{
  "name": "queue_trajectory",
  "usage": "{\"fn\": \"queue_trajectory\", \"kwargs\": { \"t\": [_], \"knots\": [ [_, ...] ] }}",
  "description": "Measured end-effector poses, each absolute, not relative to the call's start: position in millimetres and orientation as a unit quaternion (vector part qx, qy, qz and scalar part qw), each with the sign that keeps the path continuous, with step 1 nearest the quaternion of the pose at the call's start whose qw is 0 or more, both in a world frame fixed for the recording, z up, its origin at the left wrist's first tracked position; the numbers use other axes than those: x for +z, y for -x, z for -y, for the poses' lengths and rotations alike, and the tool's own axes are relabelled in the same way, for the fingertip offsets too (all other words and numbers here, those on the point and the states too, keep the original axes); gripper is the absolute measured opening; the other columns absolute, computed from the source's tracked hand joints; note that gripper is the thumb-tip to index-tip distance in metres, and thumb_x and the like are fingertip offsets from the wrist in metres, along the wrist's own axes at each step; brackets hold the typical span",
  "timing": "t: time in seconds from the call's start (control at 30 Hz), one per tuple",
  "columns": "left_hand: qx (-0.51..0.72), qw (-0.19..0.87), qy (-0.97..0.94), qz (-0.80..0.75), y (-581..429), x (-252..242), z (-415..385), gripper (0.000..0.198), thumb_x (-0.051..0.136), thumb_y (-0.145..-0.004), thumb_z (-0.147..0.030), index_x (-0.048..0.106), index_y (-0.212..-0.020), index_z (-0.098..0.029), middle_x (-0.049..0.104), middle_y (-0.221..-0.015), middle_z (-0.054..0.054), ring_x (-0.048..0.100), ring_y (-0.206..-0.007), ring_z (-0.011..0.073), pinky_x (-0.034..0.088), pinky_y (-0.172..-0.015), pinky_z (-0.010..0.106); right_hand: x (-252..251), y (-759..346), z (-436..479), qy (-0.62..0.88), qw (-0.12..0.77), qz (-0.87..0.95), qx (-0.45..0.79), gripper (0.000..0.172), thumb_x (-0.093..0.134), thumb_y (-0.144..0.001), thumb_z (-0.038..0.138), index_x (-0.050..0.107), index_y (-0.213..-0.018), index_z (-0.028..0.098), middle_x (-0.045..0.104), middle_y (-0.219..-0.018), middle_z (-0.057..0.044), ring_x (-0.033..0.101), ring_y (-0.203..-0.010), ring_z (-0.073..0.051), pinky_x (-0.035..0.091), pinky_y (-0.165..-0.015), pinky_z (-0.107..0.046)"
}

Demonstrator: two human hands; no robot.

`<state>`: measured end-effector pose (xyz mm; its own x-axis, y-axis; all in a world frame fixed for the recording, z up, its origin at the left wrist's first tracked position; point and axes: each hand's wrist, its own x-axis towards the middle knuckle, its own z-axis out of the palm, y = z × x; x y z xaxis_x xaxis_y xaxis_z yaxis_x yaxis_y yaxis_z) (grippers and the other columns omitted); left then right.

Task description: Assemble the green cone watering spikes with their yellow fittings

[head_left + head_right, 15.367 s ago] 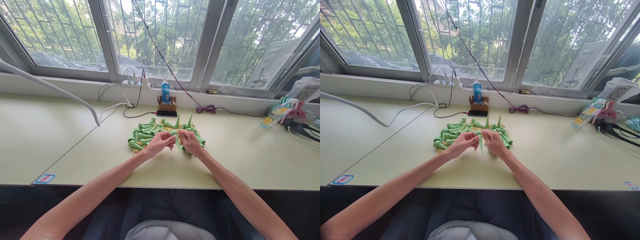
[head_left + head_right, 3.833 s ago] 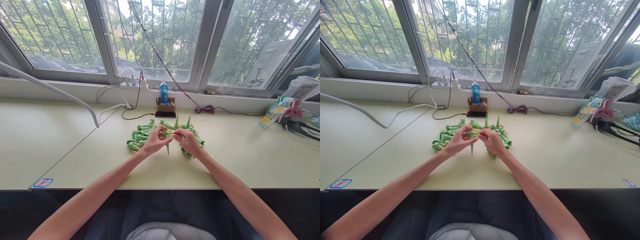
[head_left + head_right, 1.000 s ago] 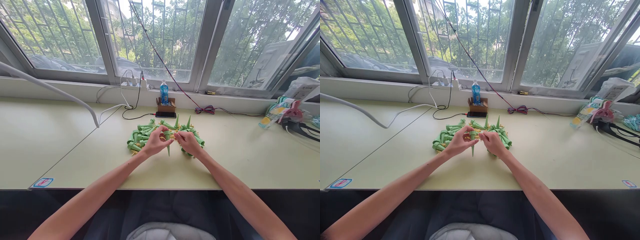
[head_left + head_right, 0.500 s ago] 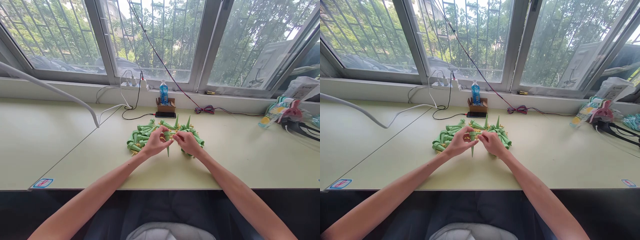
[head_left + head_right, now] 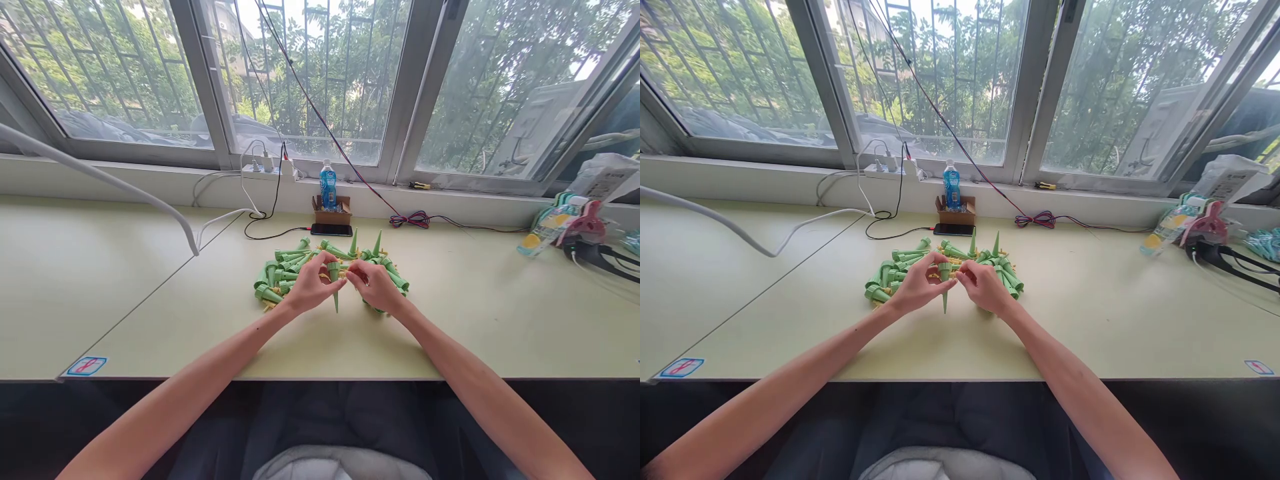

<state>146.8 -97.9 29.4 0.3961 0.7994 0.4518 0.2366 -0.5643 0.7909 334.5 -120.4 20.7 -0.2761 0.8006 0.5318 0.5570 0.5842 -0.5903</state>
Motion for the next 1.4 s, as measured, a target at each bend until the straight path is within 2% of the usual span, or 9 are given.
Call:
{"fn": "queue_trajectory", "kwargs": {
  "t": [0.2,0.4,0.5,0.63,0.77,0.87,1.17,1.27,1.4],
  "knots": [
    [0.427,0.318,-0.776,-0.337,-147.0,29.0,98.4,0.034,0.072,-0.074,-0.034,0.053,-0.096,-0.018,0.057,-0.102,0.005,0.059,-0.07,0.0103,0.055,-0.061,0.025,17.4,-336.2,117.5,0.45,0.406,0.783,0.144,0.043,0.037,-0.098,0.046,0.042,-0.063,0.02,0.045,-0.053,0.003,0.038,-0.05,-0.011,0.032,-0.053,-0.026],
    [0.435,0.326,-0.769,-0.337,-147.3,30.8,99.3,0.033,0.071,-0.075,-0.036,0.053,-0.096,-0.018,0.057,-0.097,0.004,0.055,-0.064,0.0083,0.052,-0.055,0.022,18.0,-335.8,119.4,0.449,0.41,0.781,0.144,0.029,0.045,-0.095,0.045,0.056,-0.087,0.02,0.045,-0.055,0.005,0.039,-0.051,-0.012,0.034,-0.055,-0.026],
    [0.437,0.319,-0.771,-0.335,-147.2,30.5,99.2,0.033,0.07,-0.076,-0.037,0.053,-0.096,-0.018,0.056,-0.098,0.004,0.054,-0.063,0.0082,0.052,-0.056,0.023,19.1,-335.4,120.2,0.443,0.412,0.784,0.14,0.028,0.047,-0.094,0.045,0.057,-0.089,0.02,0.047,-0.057,0.004,0.039,-0.052,-0.012,0.035,-0.056,-0.026],
    [0.433,0.308,-0.778,-0.336,-146.9,28.9,98.8,0.032,0.07,-0.075,-0.036,0.053,-0.097,-0.018,0.056,-0.099,0.004,0.055,-0.065,0.0082,0.053,-0.058,0.023,19.5,-335.2,119.8,0.437,0.408,0.788,0.149,0.032,0.044,-0.095,0.046,0.054,-0.079,0.02,0.05,-0.06,0.003,0.04,-0.053,-0.012,0.034,-0.055,-0.025],
    [0.426,0.304,-0.784,-0.333,-146.8,27.3,98.6,0.032,0.07,-0.075,-0.035,0.053,-0.098,-0.019,0.057,-0.102,0.005,0.057,-0.069,0.0095,0.055,-0.061,0.024,17.3,-335.7,117.6,0.445,0.404,0.788,0.133,0.044,0.038,-0.097,0.048,0.044,-0.064,0.02,0.044,-0.055,0.003,0.035,-0.05,-0.011,0.031,-0.053,-0.026],
    [0.424,0.297,-0.789,-0.331,-146.7,26.9,98.7,0.033,0.07,-0.075,-0.034,0.053,-0.098,-0.019,0.057,-0.105,0.005,0.057,-0.07,0.0101,0.056,-0.062,0.025,15.9,-336.4,116.2,0.442,0.403,0.791,0.131,0.046,0.035,-0.098,0.048,0.042,-0.062,0.02,0.042,-0.054,0.003,0.035,-0.05,-0.011,0.03,-0.053,-0.026],
    [0.431,0.307,-0.782,-0.329,-147.4,29.1,98.8,0.032,0.069,-0.077,-0.035,0.053,-0.098,-0.018,0.056,-0.101,0.005,0.057,-0.069,0.0098,0.055,-0.06,0.024,19.2,-335.1,120.4,0.446,0.401,0.787,0.145,0.026,0.046,-0.095,0.044,0.054,-0.088,0.021,0.043,-0.055,0.006,0.035,-0.049,-0.011,0.032,-0.054,-0.025],
    [0.426,0.296,-0.79,-0.327,-147.2,27.8,98.8,0.032,0.069,-0.076,-0.035,0.053,-0.098,-0.018,0.057,-0.102,0.005,0.057,-0.069,0.0096,0.055,-0.06,0.024,19.0,-335.1,119.8,0.439,0.399,0.791,0.147,0.03,0.044,-0.096,0.044,0.051,-0.078,0.02,0.047,-0.059,0.004,0.036,-0.051,-0.011,0.032,-0.055,-0.025],
    [0.423,0.284,-0.797,-0.325,-147.0,26.0,98.9,0.034,0.069,-0.076,-0.034,0.053,-0.101,-0.018,0.058,-0.104,0.006,0.057,-0.07,0.01,0.057,-0.063,0.026,17.0,-335.8,117.1,0.443,0.392,0.794,0.139,0.042,0.036,-0.098,0.044,0.039,-0.064,0.02,0.04,-0.055,0.004,0.031,-0.051,-0.01,0.028,-0.053,-0.025]
  ]
}}
